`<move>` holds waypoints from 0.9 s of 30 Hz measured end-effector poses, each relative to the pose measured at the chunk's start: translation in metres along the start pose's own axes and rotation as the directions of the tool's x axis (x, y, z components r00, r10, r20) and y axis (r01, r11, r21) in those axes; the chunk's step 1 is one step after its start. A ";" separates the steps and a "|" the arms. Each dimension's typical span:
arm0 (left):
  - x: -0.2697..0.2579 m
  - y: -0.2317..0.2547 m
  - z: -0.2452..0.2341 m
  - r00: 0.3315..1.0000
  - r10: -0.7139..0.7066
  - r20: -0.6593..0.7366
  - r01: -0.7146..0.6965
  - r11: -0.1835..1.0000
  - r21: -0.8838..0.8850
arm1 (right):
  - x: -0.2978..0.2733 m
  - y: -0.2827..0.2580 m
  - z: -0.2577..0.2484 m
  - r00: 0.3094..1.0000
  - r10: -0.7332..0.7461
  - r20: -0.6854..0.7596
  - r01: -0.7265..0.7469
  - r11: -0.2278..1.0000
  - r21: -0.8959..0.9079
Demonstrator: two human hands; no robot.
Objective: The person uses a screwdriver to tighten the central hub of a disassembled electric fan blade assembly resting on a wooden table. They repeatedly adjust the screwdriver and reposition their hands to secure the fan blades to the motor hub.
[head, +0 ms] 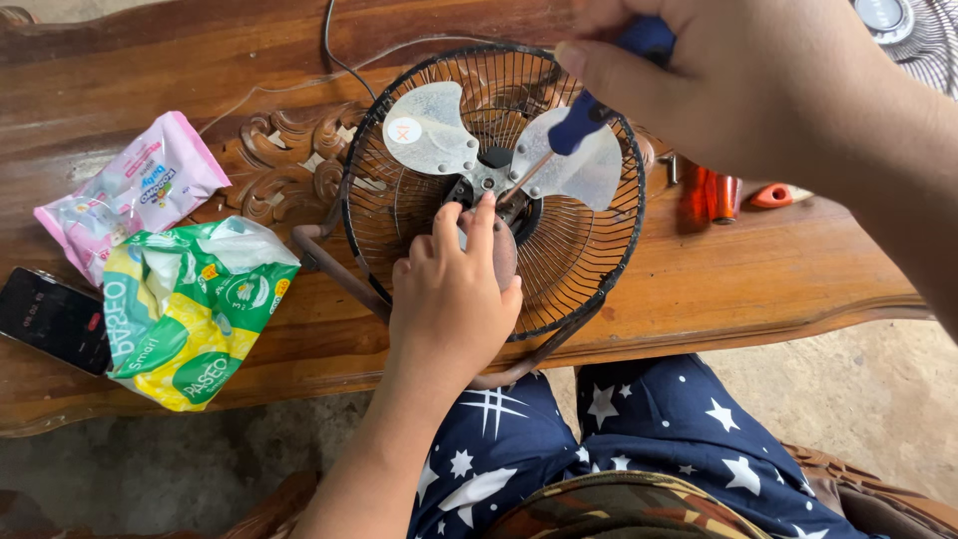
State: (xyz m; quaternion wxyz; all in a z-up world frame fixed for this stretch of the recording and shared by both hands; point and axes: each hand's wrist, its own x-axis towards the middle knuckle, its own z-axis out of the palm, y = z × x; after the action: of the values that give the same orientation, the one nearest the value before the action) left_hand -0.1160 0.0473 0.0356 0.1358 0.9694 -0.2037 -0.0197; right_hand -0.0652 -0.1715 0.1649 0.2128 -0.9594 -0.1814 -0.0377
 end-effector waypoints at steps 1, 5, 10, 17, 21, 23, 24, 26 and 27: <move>0.000 0.000 -0.001 1.000 -0.003 0.000 0.003 1.000 -0.004 | -0.002 0.000 0.003 0.996 -0.082 -0.044 0.080 0.995 -0.063; 0.001 0.003 -0.002 0.999 -0.039 0.011 0.040 0.999 -0.037 | -0.010 0.002 0.013 0.919 -0.363 -0.153 0.327 0.919 -0.219; 0.002 0.006 -0.003 0.999 -0.047 0.013 0.047 0.999 0.006 | -0.008 0.001 0.016 0.890 -0.438 -0.123 0.388 0.872 -0.300; 0.002 0.006 -0.002 1.000 -0.030 0.006 0.030 0.999 0.016 | -0.002 -0.005 0.018 0.867 -0.488 -0.099 0.445 0.848 -0.287; 0.003 0.006 -0.002 1.000 -0.019 0.009 0.019 1.000 0.024 | 0.001 -0.004 0.017 0.835 -0.546 -0.067 0.509 0.814 -0.278; 0.003 0.006 -0.002 0.999 -0.030 0.025 0.029 0.999 0.024 | 0.004 -0.005 0.014 0.858 -0.512 0.027 0.506 0.837 -0.209; 0.004 0.006 -0.002 0.999 -0.035 0.032 0.034 0.999 0.024 | 0.006 -0.005 0.011 0.865 -0.496 0.076 0.501 0.848 -0.174; 0.004 0.007 -0.002 0.999 -0.044 0.024 0.044 0.999 0.019 | 0.010 -0.008 0.005 0.800 -0.579 0.160 0.598 0.791 -0.128; 0.004 0.007 -0.002 0.999 -0.050 0.018 0.049 0.999 0.018 | 0.011 -0.009 0.001 0.760 -0.618 0.199 0.644 0.759 -0.103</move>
State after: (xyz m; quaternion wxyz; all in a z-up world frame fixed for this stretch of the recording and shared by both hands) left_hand -0.1152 0.0400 0.0397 0.1249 0.9750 -0.1810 -0.0305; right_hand -0.0582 -0.1597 0.1688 0.0931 -0.8558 -0.5066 -0.0486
